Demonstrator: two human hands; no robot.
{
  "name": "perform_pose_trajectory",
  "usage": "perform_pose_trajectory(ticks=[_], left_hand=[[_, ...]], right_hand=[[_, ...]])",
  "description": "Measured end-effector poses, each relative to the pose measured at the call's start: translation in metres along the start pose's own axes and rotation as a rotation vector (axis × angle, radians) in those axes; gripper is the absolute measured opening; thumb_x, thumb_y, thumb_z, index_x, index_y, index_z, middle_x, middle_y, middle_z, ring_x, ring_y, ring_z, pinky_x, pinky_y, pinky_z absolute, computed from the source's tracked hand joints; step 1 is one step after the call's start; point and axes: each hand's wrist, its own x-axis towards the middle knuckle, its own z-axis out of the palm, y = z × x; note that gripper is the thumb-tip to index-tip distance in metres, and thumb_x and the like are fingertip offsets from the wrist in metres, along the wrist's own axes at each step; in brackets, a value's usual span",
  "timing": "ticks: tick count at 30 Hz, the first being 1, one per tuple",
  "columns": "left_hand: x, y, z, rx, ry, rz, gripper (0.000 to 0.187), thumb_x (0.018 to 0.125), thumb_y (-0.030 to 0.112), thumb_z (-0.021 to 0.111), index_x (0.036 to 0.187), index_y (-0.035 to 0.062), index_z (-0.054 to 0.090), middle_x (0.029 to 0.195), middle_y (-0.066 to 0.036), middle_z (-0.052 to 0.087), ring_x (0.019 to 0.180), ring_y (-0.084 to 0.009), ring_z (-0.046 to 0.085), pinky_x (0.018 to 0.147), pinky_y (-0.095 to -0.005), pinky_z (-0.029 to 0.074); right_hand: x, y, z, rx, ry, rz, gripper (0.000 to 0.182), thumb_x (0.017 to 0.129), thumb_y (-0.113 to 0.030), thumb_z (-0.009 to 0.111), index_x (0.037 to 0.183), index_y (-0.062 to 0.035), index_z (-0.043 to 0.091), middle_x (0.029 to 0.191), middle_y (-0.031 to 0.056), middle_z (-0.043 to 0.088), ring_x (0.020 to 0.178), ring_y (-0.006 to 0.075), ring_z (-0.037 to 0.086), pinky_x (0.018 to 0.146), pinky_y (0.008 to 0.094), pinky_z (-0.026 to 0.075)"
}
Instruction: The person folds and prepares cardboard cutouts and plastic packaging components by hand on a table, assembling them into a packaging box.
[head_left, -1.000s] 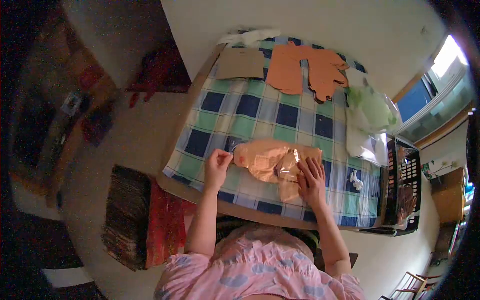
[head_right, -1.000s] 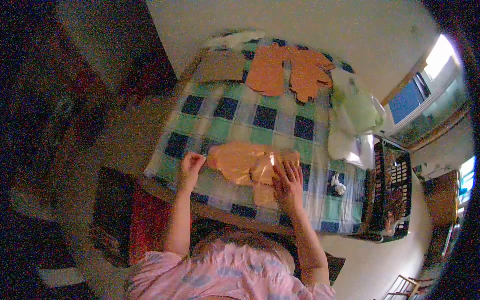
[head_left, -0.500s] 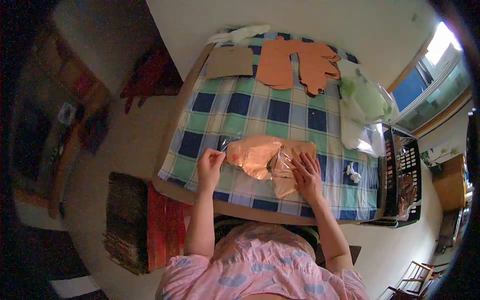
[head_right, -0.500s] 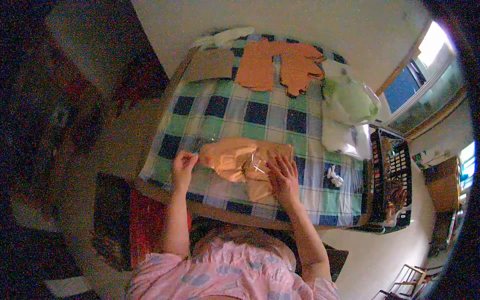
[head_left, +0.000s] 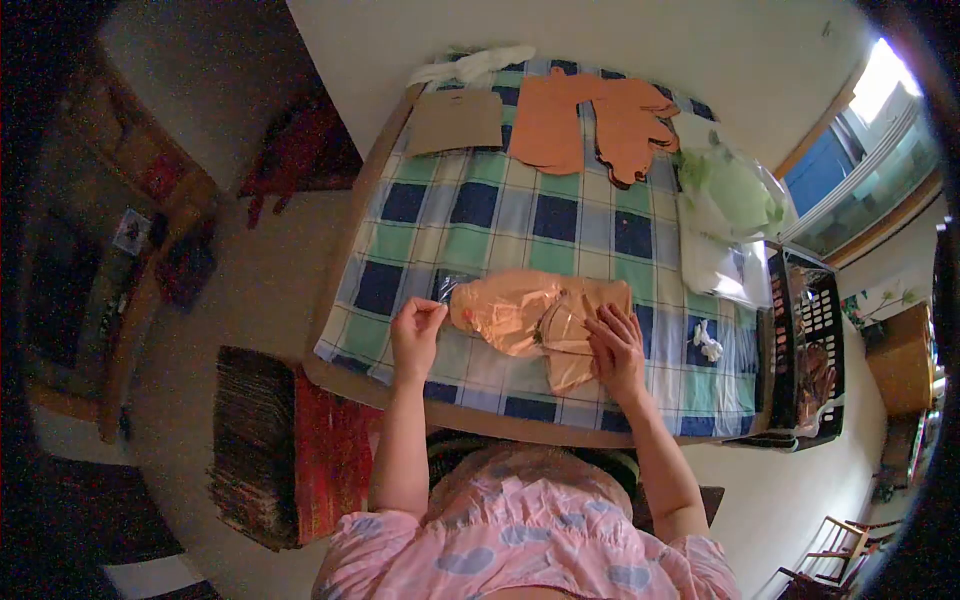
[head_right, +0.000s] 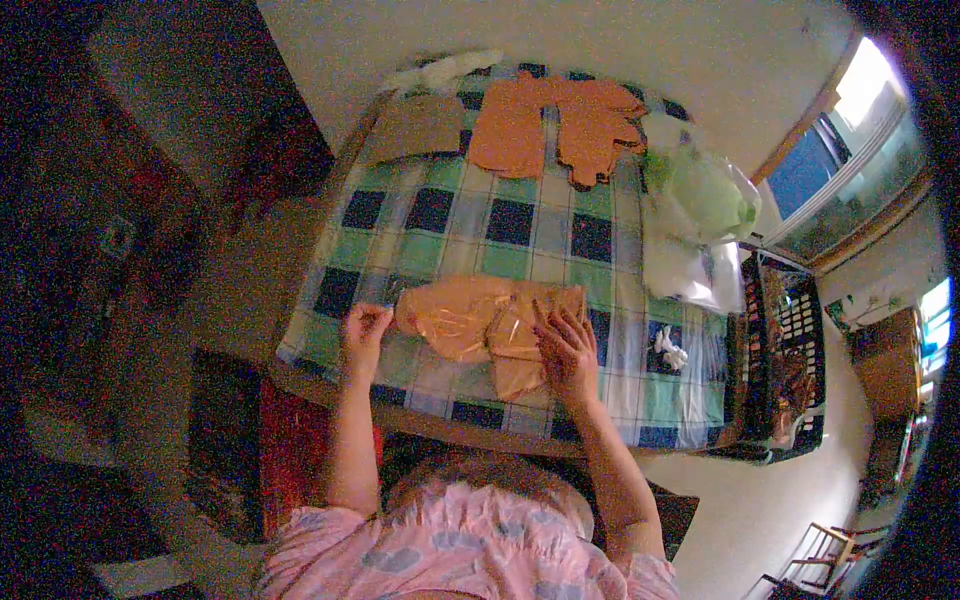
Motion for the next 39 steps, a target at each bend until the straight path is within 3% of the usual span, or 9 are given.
perform_pose_trajectory(ticks=[8,11,14,17,22,25,28,31,39], left_hand=[[0.000,0.012,0.000,0.018,-0.011,-0.012,0.012,0.083,0.010,0.066,0.082,0.0009,0.058,0.078,-0.004,0.065,0.073,-0.0103,0.061,0.067,-0.0236,0.048],[0.000,0.017,0.000,0.007,-0.031,-0.026,0.012,0.084,0.009,0.066,0.083,0.0008,0.058,0.078,-0.005,0.066,0.074,-0.0112,0.062,0.067,-0.0243,0.049],[0.000,0.020,-0.001,-0.012,-0.070,-0.055,0.011,0.084,0.009,0.065,0.083,0.0007,0.058,0.078,-0.005,0.066,0.074,-0.0117,0.063,0.066,-0.0247,0.050],[-0.001,0.017,-0.003,0.007,-0.079,-0.070,0.011,0.084,0.009,0.065,0.084,0.0003,0.058,0.077,-0.005,0.066,0.072,-0.0118,0.063,0.065,-0.0250,0.050],[-0.002,0.008,-0.006,0.279,-0.101,-0.056,0.014,0.082,0.009,0.065,0.091,-0.0004,0.058,0.083,-0.010,0.065,0.078,-0.0203,0.063,0.069,-0.0329,0.050],[-0.004,0.028,0.014,0.701,0.180,0.440,0.023,0.079,0.009,0.065,0.100,-0.0001,0.058,0.099,-0.017,0.062,0.095,-0.0302,0.058,0.081,-0.0408,0.045],[0.008,0.038,0.036,0.651,-0.361,0.574,0.036,0.077,0.009,0.062,0.112,0.0020,0.058,0.118,-0.015,0.056,0.114,-0.0335,0.049,0.096,-0.0418,0.038],[0.010,0.018,0.072,0.725,-0.563,0.823,0.038,0.078,0.011,0.061,0.116,0.0067,0.058,0.124,-0.012,0.054,0.122,-0.0317,0.044,0.101,-0.0431,0.035],[0.008,-0.010,0.107,0.706,-0.803,0.780,0.043,0.080,0.021,0.061,0.122,0.0144,0.056,0.132,-0.011,0.048,0.129,-0.0304,0.039,0.104,-0.0503,0.031]], right_hand=[[0.003,-0.002,-0.003,0.066,-0.014,0.066,0.021,0.085,-0.014,0.058,0.103,-0.0084,0.068,0.119,0.0144,0.060,0.121,0.0321,0.049,0.104,0.0469,0.030],[-0.001,0.009,0.003,0.078,-0.003,0.042,0.026,0.081,-0.018,0.063,0.107,-0.0153,0.066,0.122,0.0079,0.059,0.120,0.0287,0.049,0.105,0.0481,0.030],[0.008,-0.023,-0.013,-0.131,0.009,0.012,0.033,0.075,-0.016,0.065,0.107,-0.0088,0.065,0.120,0.0116,0.058,0.114,0.0320,0.051,0.101,0.0455,0.034],[0.008,-0.051,-0.008,0.014,-0.173,-0.040,0.038,0.069,-0.017,0.067,0.106,-0.0108,0.064,0.117,0.0100,0.057,0.106,0.0306,0.051,0.094,0.0439,0.038],[0.006,-0.055,0.038,-0.187,-0.218,-0.076,0.021,0.077,-0.018,0.065,0.097,-0.0156,0.065,0.091,0.0030,0.055,0.091,0.0248,0.051,0.080,0.0405,0.039],[0.006,-0.055,0.039,-0.164,-0.223,-0.059,0.018,0.077,-0.018,0.064,0.095,-0.0172,0.064,0.092,0.0025,0.056,0.093,0.0244,0.051,0.081,0.0396,0.039],[0.001,-0.048,0.049,-0.252,-0.208,-0.142,0.020,0.075,-0.016,0.064,0.094,-0.0180,0.064,0.096,0.0022,0.056,0.095,0.0246,0.052,0.082,0.0390,0.039],[0.001,-0.049,0.047,-0.191,-0.256,-0.173,0.022,0.073,-0.014,0.064,0.095,-0.0179,0.064,0.101,0.0027,0.055,0.097,0.0248,0.052,0.083,0.0390,0.039],[-0.010,-0.041,0.058,-0.199,-0.257,-0.129,0.020,0.073,-0.011,0.063,0.092,-0.0077,0.055,0.097,0.0099,0.055,0.092,0.0304,0.052,0.082,0.0418,0.042]])
